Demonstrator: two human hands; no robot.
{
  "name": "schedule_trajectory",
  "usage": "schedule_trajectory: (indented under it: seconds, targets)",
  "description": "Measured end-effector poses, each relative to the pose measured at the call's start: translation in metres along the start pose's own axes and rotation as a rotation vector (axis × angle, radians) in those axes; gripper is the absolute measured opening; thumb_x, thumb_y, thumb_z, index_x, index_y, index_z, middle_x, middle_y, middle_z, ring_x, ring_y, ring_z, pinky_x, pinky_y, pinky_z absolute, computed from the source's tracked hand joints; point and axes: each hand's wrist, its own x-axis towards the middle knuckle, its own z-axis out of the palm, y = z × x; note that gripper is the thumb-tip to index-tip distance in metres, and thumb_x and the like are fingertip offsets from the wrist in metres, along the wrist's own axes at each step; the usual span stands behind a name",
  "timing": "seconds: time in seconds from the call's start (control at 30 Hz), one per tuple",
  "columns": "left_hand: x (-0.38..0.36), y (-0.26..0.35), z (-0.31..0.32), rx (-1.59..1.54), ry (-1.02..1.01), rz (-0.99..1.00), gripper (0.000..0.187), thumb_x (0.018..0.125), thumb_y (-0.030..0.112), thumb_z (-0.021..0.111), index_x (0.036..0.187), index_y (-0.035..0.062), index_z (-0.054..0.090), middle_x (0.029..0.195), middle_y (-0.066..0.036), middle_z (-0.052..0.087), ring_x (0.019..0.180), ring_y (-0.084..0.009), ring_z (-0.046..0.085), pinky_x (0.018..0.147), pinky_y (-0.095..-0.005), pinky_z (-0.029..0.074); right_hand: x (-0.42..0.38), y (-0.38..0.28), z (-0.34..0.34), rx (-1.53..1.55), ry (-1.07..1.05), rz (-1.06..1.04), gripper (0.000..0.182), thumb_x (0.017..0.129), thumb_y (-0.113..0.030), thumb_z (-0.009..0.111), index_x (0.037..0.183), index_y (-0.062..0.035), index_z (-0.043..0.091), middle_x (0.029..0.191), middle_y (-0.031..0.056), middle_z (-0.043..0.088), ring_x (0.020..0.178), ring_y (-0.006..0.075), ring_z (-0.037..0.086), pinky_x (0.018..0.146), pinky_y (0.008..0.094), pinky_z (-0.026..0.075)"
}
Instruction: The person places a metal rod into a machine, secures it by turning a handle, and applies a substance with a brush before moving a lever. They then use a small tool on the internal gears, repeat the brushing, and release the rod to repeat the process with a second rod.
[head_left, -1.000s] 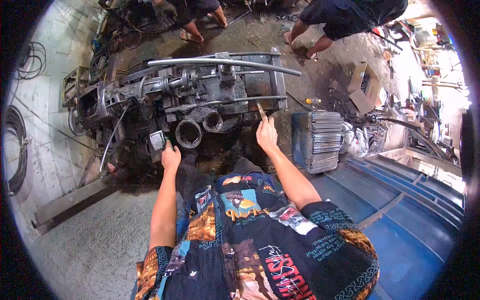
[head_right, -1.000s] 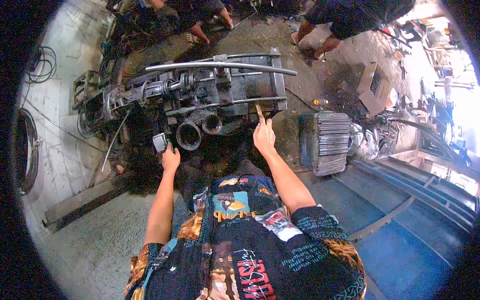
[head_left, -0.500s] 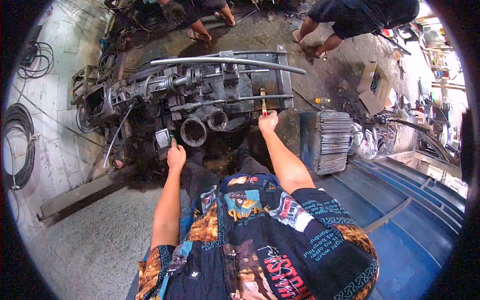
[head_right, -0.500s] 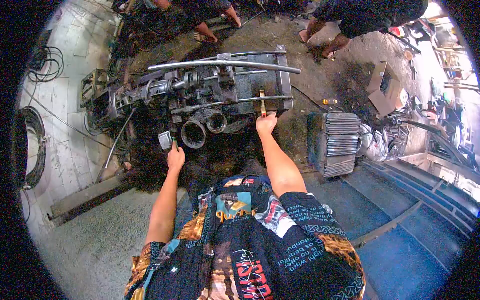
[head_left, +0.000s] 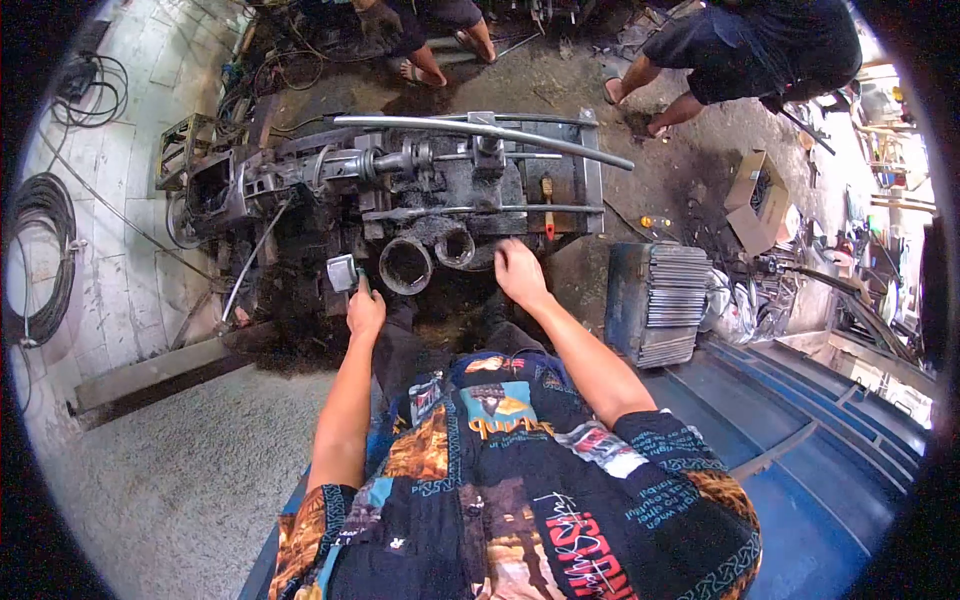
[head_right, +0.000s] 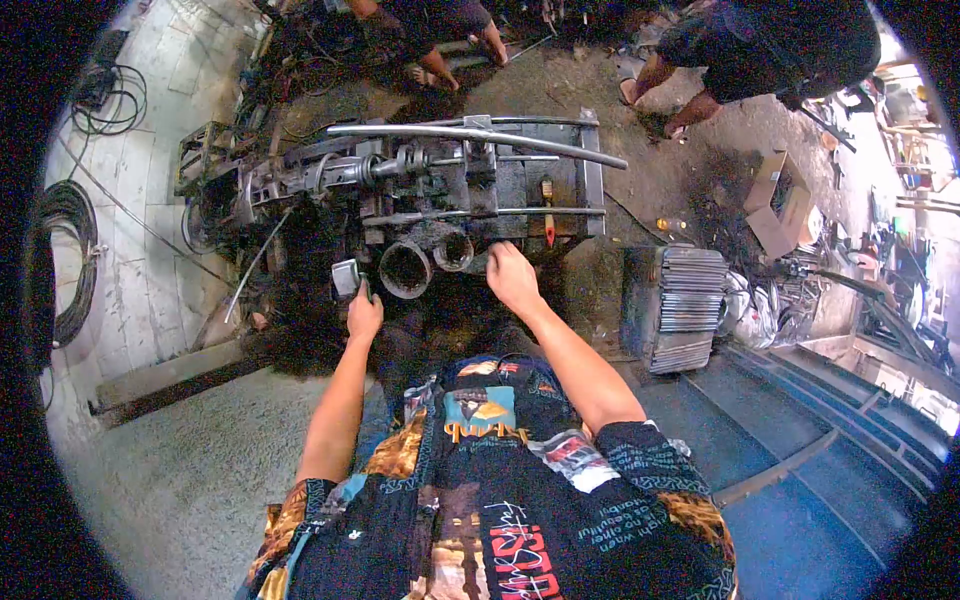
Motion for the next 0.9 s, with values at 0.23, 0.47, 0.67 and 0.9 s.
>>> schedule_trajectory:
  seconds: [0.23,0.47,0.67,0.9]
  targets:
    - [-0.002,0.004,-0.001,0.007,0.027,0.026,0.055,0.09,0.025,0.051,0.142,0.0094,0.041,0.102,-0.024,0.066,0.097,-0.0415,0.063,0.085,-0.0516,0.05,0.151,-0.118,-0.083,0.048,0.358,-0.432,0.014,0.088,-0.012,0.057,0.095,-0.0002,0.061,0.091,0.0183,0.061,0.084,0.0385,0.062,0.075,0.0453,0.052]
    - [0.003,0.0,0.002,-0.04,0.065,-0.002,0.054,0.09,0.026,0.052,0.14,0.0082,0.043,0.104,-0.025,0.065,0.099,-0.0411,0.063,0.085,-0.0509,0.05,0.206,-0.091,-0.077,-0.332,0.207,-0.288,0.036,0.094,-0.035,0.05,0.093,-0.0027,0.066,0.094,0.0185,0.065,0.087,0.0352,0.064,0.076,0.0447,0.052]
    - [-0.002,0.004,0.002,-0.062,0.051,-0.018,0.055,0.09,0.025,0.053,0.141,0.0085,0.042,0.104,-0.025,0.065,0.099,-0.0406,0.063,0.085,-0.0498,0.051,0.202,-0.104,-0.072,-0.449,0.139,-0.2,0.049,0.097,-0.043,0.044,0.083,-0.0041,0.07,0.091,0.018,0.067,0.089,0.0331,0.065,0.077,0.0447,0.053]
    - [-0.005,0.005,0.002,-0.07,0.051,-0.02,0.056,0.09,0.023,0.053,0.143,0.0091,0.04,0.107,-0.024,0.064,0.1,-0.0411,0.062,0.086,-0.0501,0.05,0.202,-0.105,-0.074,-0.479,0.115,-0.186,0.051,0.098,-0.045,0.042,0.085,-0.004,0.07,0.092,0.0178,0.067,0.09,0.0331,0.065,0.078,0.044,0.053]
